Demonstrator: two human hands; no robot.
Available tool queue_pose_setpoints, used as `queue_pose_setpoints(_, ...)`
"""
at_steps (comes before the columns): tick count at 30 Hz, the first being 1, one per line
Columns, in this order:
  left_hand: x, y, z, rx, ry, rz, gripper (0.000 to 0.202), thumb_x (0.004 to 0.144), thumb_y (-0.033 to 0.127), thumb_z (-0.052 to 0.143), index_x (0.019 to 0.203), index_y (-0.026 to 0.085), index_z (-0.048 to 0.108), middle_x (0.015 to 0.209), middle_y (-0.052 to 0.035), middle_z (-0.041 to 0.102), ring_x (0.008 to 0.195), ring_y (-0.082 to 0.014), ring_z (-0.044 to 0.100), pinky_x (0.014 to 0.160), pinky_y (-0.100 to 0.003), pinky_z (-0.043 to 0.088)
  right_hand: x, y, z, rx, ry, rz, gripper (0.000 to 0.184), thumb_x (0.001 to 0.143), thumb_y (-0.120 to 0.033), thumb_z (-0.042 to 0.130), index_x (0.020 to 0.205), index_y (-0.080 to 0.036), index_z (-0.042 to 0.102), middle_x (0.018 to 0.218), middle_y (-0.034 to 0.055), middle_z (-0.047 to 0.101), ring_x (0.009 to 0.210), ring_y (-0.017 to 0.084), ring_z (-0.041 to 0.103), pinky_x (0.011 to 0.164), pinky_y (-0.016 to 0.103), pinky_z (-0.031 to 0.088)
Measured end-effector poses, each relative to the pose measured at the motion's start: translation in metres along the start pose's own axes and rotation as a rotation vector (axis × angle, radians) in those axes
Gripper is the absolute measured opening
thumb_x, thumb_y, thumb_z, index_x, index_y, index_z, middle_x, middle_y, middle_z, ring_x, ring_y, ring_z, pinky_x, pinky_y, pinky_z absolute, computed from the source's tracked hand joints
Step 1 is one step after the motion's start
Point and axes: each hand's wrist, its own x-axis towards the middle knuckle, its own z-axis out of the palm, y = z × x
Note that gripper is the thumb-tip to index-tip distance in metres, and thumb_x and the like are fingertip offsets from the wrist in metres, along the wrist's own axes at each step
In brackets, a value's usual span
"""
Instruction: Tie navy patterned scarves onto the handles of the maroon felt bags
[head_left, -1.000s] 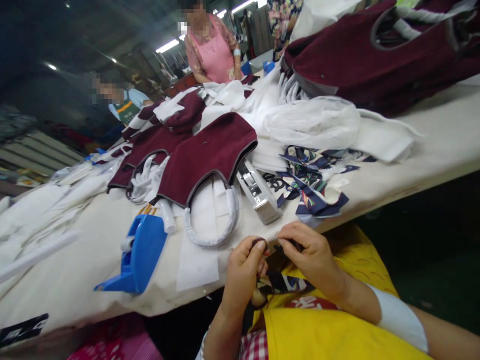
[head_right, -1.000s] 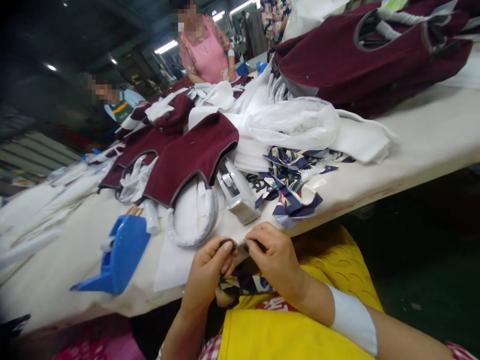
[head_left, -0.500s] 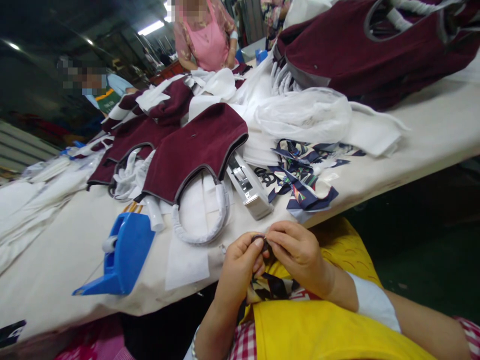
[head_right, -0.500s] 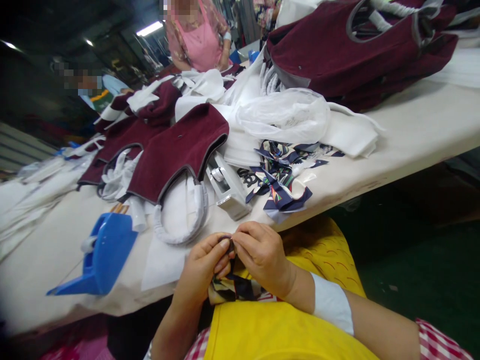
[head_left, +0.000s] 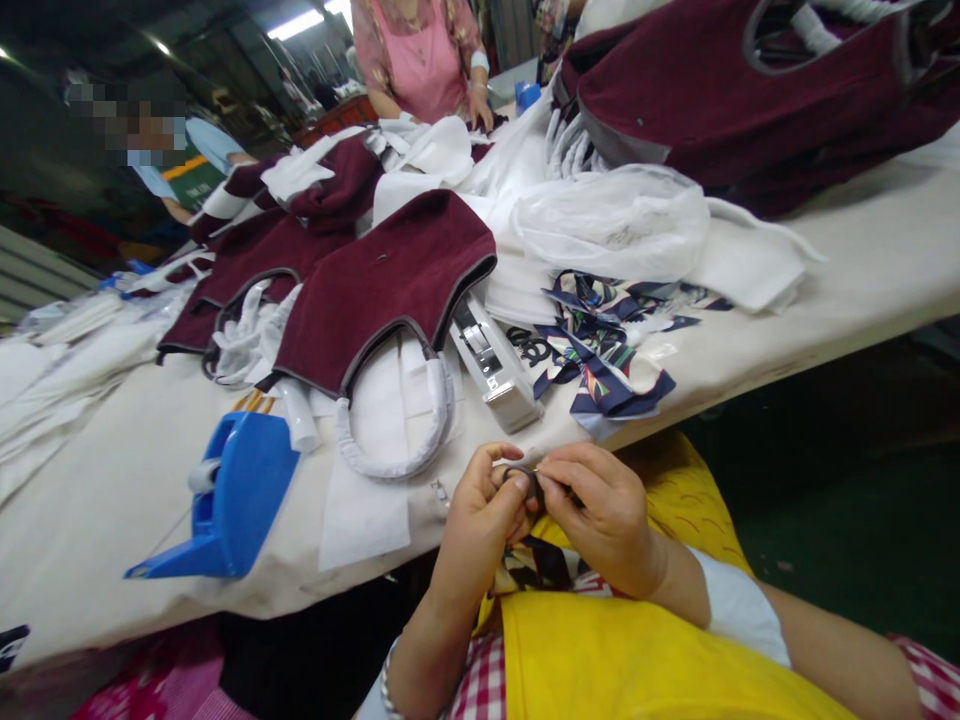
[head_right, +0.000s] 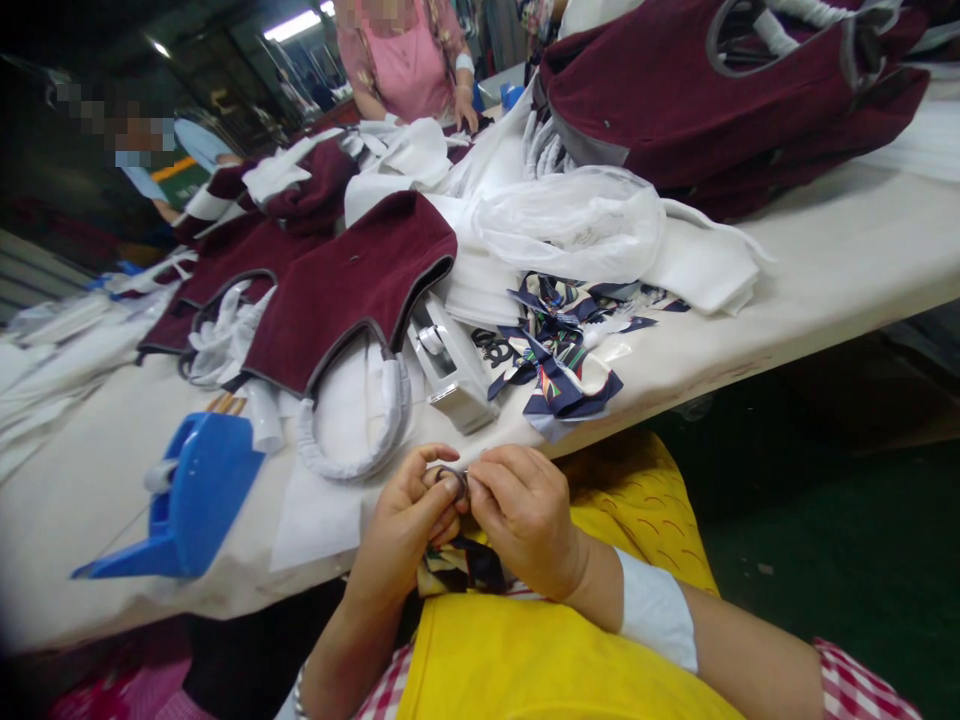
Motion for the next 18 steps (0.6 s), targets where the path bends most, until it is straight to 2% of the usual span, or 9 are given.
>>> queue_pose_setpoints(4,0.000,0.001,0.001,0.009,0.020,-0.016,0.013,0.081,0.028,0.049,0.090,0.020,0.046,0.060,0.0061,0.049,0.039,0.0003,0.028,0.038,-0.013,0.020,0.001,0.000,0.001,0.079,0.001,0.059,0.012,0.081,-0.007,0.052,0.083,-0.018,0.058,0.079,0.0041,0.058,0.075,0.015,0.053,0.069,0.030,0.044)
queue_pose_setpoints(8,0.001,0.002,-0.001,0.011,0.051,0.023,0.016,0.083,0.031,0.046,0.093,0.019,0.048,0.065,0.0051,0.048,0.041,0.0002,0.026,0.040,-0.014,0.022,0.002,0.004,-0.002,0.168,0.029,0.179,0.011,0.080,-0.008,0.052,0.082,-0.017,0.058,0.081,0.0038,0.058,0.078,0.015,0.054,0.071,0.029,0.044)
queue_pose_setpoints(13,0.000,0.003,-0.004,0.198,0.047,0.032,0.030,0.076,0.025,0.057,0.102,0.024,0.043,0.076,0.0063,0.043,0.051,-0.0006,0.037,0.045,-0.014,0.028,0.004,0.007,-0.009,0.520,-0.155,0.421,0.008,0.080,-0.015,0.055,0.078,-0.018,0.061,0.087,0.0032,0.062,0.084,0.015,0.058,0.074,0.026,0.046)
queue_pose_setpoints(18,-0.001,0.000,-0.005,0.389,0.014,0.016,0.029,0.077,0.017,0.052,0.101,0.027,0.040,0.072,0.0077,0.044,0.054,-0.0016,0.039,0.049,-0.013,0.032,0.008,0.001,-0.014,0.674,-0.256,0.455,0.008,0.078,-0.014,0.057,0.077,-0.018,0.064,0.090,0.0033,0.064,0.087,0.016,0.060,0.079,0.026,0.046)
